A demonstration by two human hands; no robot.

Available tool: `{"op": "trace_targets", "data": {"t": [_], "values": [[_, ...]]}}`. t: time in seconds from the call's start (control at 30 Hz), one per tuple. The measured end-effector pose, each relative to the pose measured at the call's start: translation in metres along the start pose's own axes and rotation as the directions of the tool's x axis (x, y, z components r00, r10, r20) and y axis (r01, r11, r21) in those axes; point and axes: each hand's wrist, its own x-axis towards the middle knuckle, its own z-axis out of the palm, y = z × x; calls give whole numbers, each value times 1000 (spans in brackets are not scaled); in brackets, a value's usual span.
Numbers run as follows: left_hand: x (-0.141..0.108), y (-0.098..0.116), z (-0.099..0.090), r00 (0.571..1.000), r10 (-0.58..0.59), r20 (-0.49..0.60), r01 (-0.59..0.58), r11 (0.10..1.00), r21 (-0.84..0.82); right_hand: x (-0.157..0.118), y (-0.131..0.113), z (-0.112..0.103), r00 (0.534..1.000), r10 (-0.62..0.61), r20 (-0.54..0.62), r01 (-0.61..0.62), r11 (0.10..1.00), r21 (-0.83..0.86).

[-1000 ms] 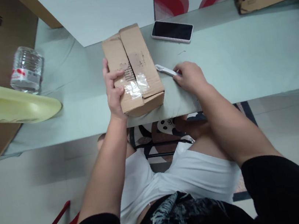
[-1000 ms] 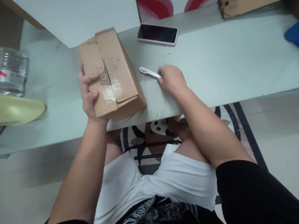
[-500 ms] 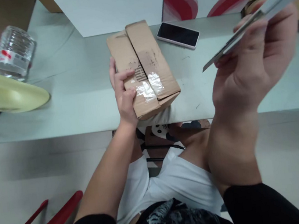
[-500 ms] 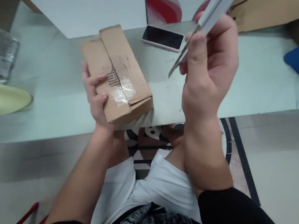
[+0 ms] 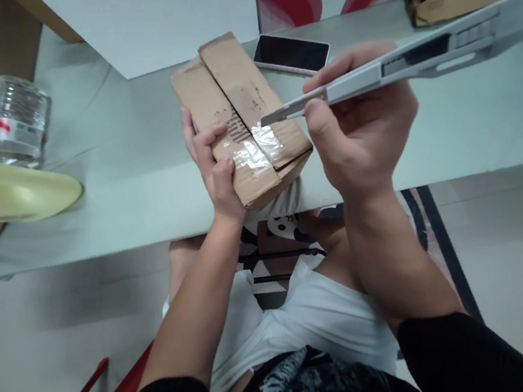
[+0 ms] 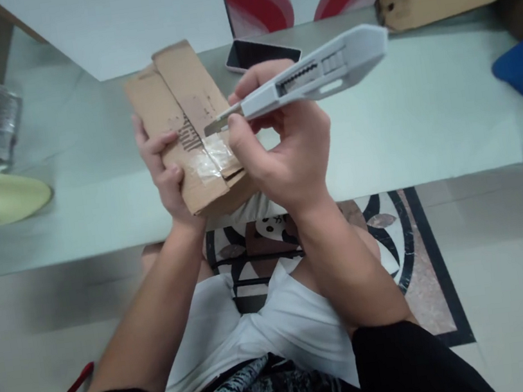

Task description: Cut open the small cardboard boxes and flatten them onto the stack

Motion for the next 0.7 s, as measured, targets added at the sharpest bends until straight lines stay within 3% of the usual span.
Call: {"op": "trace_targets", "data": {"t": [0.13, 0.27, 0.37, 0.53, 0.7], "values": [[-1, 5, 3, 1000, -2, -13, 2, 1000, 9, -1, -2, 4, 999, 34, 35, -32, 998, -55], [-3, 10, 9, 998, 13, -58, -13, 1000, 12, -6, 1, 6, 999, -6, 49, 10, 996, -86], [-3, 11, 12, 998, -4, -55, 5, 1000, 24, -9, 4, 5, 998, -57, 39, 61, 993, -105], [-3, 10, 11, 999, -35, -36, 36, 999, 9, -9, 4, 8, 997, -42, 60, 51, 987, -154], [-3, 8, 10, 1000, 19, -18, -19, 1000, -13, -11, 1, 10, 998, -42, 50, 53, 966, -255]]}}
